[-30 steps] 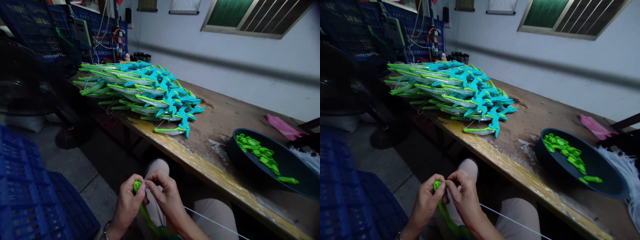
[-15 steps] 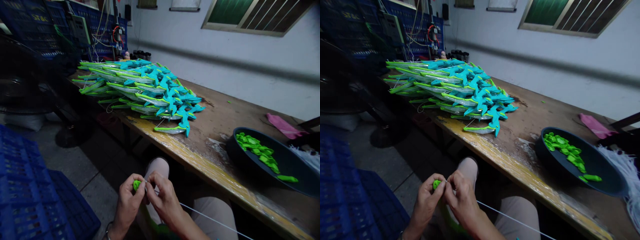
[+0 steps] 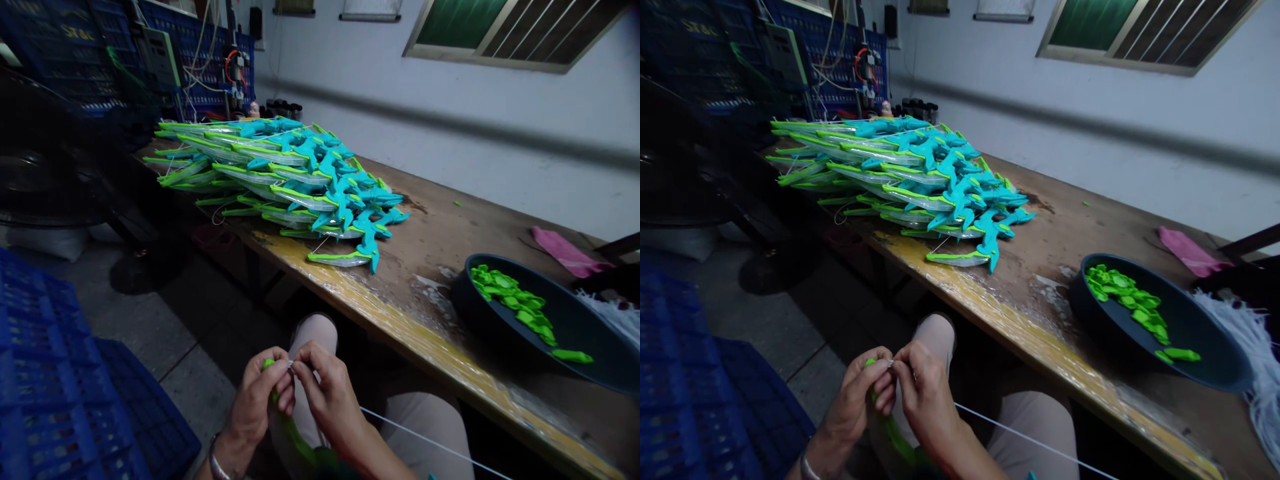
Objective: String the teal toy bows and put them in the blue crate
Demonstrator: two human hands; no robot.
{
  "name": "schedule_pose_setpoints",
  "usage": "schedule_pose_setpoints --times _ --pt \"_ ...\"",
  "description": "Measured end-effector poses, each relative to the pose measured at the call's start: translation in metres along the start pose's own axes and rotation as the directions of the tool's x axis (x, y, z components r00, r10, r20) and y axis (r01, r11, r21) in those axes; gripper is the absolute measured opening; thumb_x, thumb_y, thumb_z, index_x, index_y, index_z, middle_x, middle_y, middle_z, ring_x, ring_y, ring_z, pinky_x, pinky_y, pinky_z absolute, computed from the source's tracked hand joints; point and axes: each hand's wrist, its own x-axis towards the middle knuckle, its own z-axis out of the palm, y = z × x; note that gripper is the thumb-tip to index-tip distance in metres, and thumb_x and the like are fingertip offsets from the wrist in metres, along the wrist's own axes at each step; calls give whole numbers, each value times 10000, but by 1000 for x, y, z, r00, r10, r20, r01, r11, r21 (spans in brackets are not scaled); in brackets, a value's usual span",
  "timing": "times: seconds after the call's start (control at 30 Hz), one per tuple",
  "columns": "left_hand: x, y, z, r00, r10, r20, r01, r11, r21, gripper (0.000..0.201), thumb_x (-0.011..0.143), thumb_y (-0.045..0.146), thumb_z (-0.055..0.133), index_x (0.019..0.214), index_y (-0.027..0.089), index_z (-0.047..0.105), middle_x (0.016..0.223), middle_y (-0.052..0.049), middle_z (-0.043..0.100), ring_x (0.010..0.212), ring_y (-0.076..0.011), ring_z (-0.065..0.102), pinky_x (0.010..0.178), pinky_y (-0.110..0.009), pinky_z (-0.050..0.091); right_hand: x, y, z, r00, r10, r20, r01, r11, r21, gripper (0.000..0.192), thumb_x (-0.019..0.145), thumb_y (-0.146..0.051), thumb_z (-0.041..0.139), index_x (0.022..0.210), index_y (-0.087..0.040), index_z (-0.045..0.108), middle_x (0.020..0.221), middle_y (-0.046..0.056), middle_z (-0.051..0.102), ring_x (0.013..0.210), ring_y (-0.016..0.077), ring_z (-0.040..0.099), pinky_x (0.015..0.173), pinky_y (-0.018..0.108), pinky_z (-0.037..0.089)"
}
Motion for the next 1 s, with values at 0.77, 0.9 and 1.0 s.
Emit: schedule_pose_setpoints --times 0.77,0.9,1.0 --pt "-2 -3 -2 1000 24 1 -24 993 -115 342 769 429 794 699 163 591 529 64 476 430 -84 454 442 -218 414 2 -4 -2 991 -108 -83 103 993 -59 204 977 -160 492 779 -199 525 696 -4 550 611 126 546 574 237 420" --pt "-4 -2 -5 1000 10 20 -8 994 -113 328 774 417 791 714 165 590 540 54 509 440 -92 470 451 -227 433 1 -4 -5 997 -52 -56 51 998 -20 218 986 -187 495 777 -191 556 701 1 562 622 129 554 587 245 429" --pt "-4 -2 -5 1000 11 9 -10 994 -106 340 786 430 782 703 164 587 530 53 515 440 -86 478 448 -209 420 2 -5 -9 995 -91 38 92 996 -2 92 977 -193 550 973 -174 639 853 47 625 758 161 616 679 263 490"
